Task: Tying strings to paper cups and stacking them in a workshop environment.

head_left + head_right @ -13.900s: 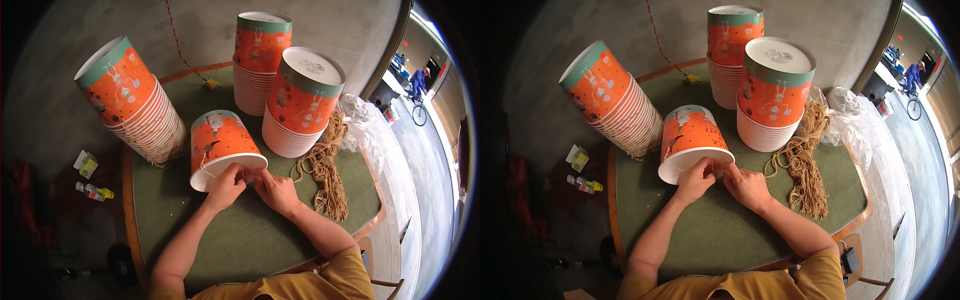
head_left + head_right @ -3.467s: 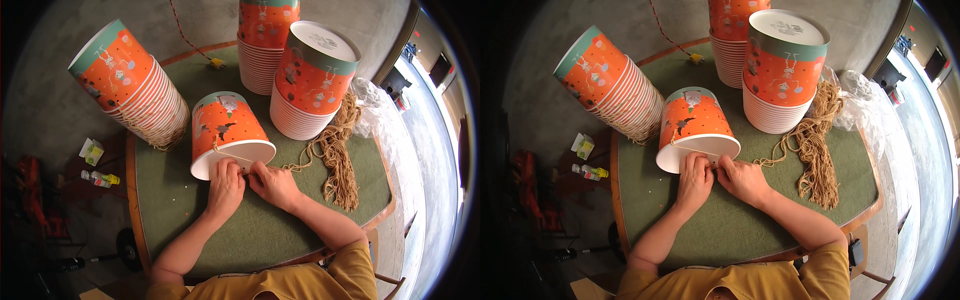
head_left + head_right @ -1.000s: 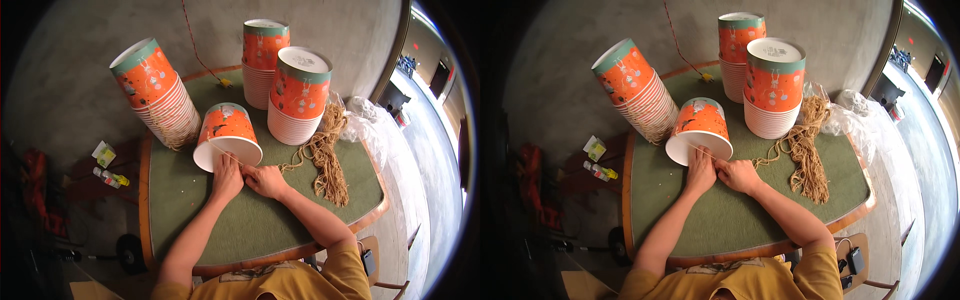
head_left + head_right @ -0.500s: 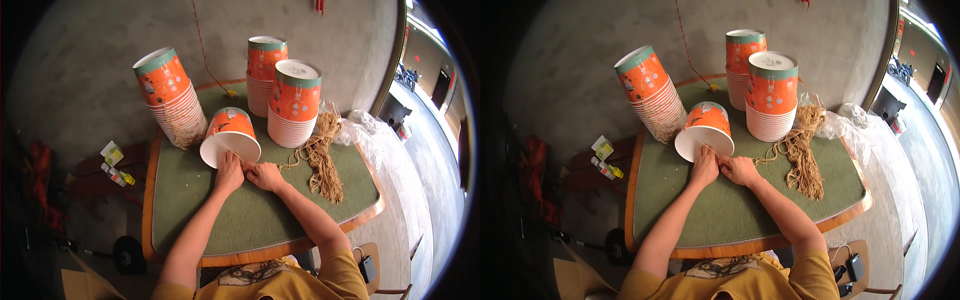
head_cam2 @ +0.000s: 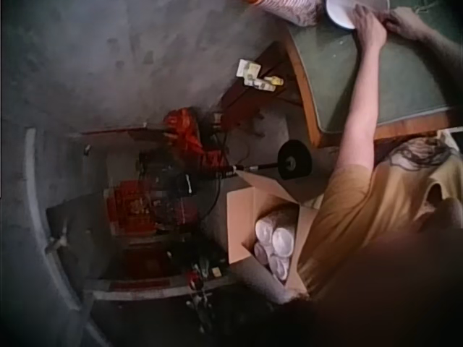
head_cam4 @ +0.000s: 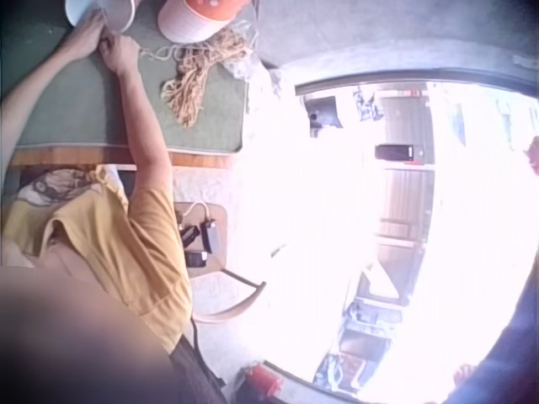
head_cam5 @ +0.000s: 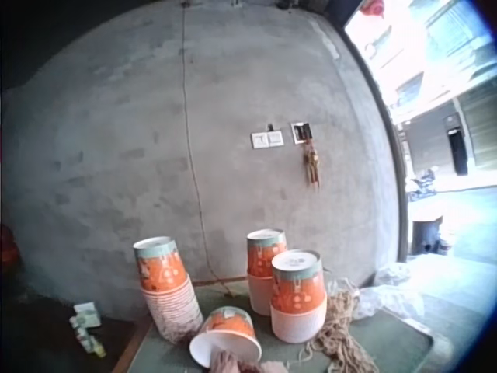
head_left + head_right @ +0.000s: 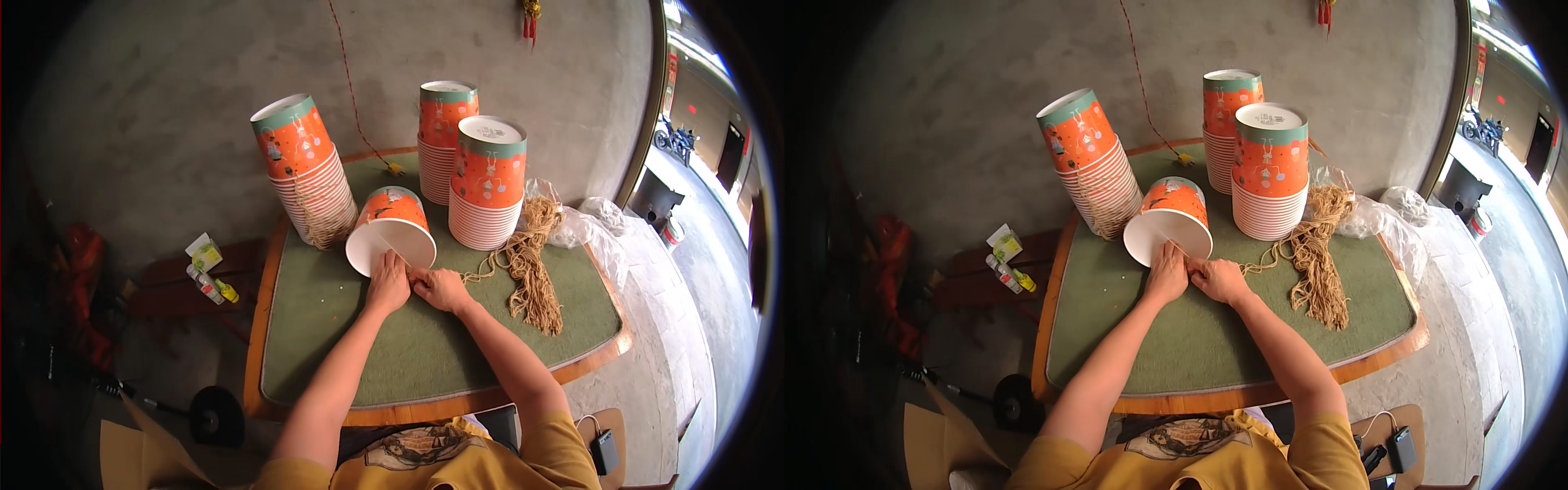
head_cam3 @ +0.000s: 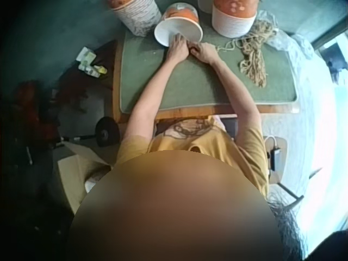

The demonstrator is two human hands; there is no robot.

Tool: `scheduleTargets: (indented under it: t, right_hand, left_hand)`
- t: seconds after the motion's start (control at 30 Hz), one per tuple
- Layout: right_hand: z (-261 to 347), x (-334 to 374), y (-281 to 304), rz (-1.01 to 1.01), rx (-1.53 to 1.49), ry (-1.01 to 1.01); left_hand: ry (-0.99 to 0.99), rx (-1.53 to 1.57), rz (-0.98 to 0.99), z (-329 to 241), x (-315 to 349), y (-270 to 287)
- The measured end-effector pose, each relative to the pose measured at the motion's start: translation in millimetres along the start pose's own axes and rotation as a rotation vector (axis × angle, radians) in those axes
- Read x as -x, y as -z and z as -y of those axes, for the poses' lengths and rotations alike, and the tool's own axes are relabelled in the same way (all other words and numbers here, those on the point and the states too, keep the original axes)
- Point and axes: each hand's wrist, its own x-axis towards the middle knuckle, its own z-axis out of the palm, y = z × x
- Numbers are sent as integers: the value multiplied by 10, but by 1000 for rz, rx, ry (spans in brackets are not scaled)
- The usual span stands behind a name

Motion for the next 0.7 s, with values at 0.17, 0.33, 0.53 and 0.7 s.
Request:
scheduleTargets:
  t: [0.17, 0.33, 0.53, 0.7]
  right_hand:
    - [-20, 9, -8, -17, -18, 21]
    - [-14, 16, -29, -25, -23, 21]
    - [-2, 19, -15, -18, -23, 11]
    - [10, 5, 18, 10, -1, -1]
  left_hand:
    - [-3, -8, -2, -1, 8, -16]
    - [-22, -57, -11, 51, 15, -56]
    - [-19, -45, -11, 55, 11, -55]
    - [-42, -22, -24, 66, 20, -71]
